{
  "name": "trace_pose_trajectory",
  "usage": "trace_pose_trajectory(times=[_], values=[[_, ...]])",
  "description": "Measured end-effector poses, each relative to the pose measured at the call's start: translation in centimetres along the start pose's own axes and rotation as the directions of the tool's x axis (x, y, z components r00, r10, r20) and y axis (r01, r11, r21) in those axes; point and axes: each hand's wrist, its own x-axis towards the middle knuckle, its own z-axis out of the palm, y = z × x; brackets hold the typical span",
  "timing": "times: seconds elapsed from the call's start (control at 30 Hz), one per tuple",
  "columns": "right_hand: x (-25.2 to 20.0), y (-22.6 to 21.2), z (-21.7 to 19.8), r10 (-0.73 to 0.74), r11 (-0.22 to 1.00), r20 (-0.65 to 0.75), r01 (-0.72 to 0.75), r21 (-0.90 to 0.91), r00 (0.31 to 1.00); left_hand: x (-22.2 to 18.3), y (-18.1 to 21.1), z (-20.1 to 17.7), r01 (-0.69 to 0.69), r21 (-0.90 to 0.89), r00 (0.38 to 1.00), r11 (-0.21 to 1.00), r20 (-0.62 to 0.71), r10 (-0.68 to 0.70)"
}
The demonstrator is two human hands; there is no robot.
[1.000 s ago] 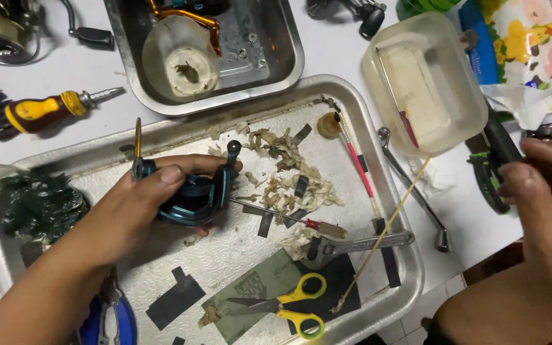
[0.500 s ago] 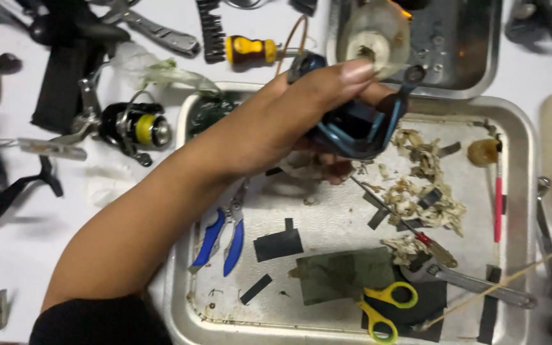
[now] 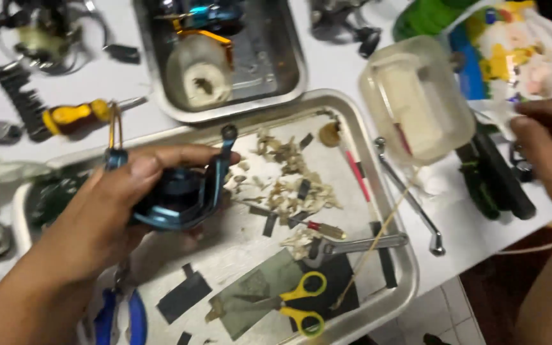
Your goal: Reassembling the internal mechanical components of a fishing reel, including gears, bearings, and washers, and applying lubricant.
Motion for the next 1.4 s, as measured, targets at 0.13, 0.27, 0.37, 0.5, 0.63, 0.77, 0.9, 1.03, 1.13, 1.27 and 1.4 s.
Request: trace_pose_trajectory(times=[0.13, 0.27, 0.37, 0.5, 0.63, 0.77, 0.9, 1.03, 1.13, 1.27, 1.4], values=[[1.7, -12.2, 1.6, -0.047, 0.972, 0.177, 0.085, -0.217, 0.983, 1.9, 0.1, 1.0, 0.026, 0.376, 0.994, 0.926, 0.087, -0.064], [6.1, -11.4, 6.2, -0.012, 0.980, 0.276, 0.066, -0.188, 0.961, 3.8, 2.1, 4.6, 0.223, 0.452, 0.971, 0.864, -0.022, -0.239], [9.0, -10.4, 9.3, -0.044, 0.969, 0.321, 0.119, -0.217, 0.946, 5.0, 0.9, 5.4, 0.133, 0.467, 0.989, 0.874, -0.005, -0.148], [11.0, -10.3, 12.5, 0.104, 0.939, 0.365, 0.029, -0.342, 0.925, 4.8, -1.4, 4.8, -0.058, 0.269, 0.987, 0.961, 0.161, 0.015], [11.7, -10.2, 13.1, 0.187, 0.876, 0.380, 0.021, -0.482, 0.906, 5.0, -1.0, 4.3, 0.014, 0.397, 0.974, 0.918, 0.202, -0.102], [11.1, -11.5, 12.5, 0.245, 0.900, 0.355, -0.075, -0.429, 0.902, 5.0, -1.0, 4.0, 0.022, 0.419, 0.977, 0.908, 0.182, -0.108], [10.5, -12.9, 11.5, 0.305, 0.908, 0.338, -0.164, -0.387, 0.890, 4.8, -1.5, 4.0, 0.051, 0.269, 0.959, 0.962, 0.257, -0.123], [10.5, -10.2, 10.3, 0.356, 0.926, 0.229, -0.308, -0.220, 0.906, 5.1, -2.2, 4.1, 0.112, -0.010, 0.947, 0.994, 0.303, -0.104], [8.3, -14.2, 7.3, 0.355, 0.896, 0.142, -0.380, 0.230, 0.924, 5.7, -4.2, 4.1, 0.115, -0.243, 0.947, 0.963, 0.320, -0.033], [4.5, -13.5, 6.4, 0.008, 0.955, -0.048, 0.006, 0.295, 0.999, 5.2, -2.3, 4.0, 0.172, -0.067, 0.945, 0.983, 0.292, -0.145], [-0.6, -20.7, 5.8, -0.428, 0.883, 0.020, 0.423, -0.201, 0.903, 5.3, -2.9, 4.3, 0.158, 0.060, 0.952, 0.986, 0.256, -0.169]])
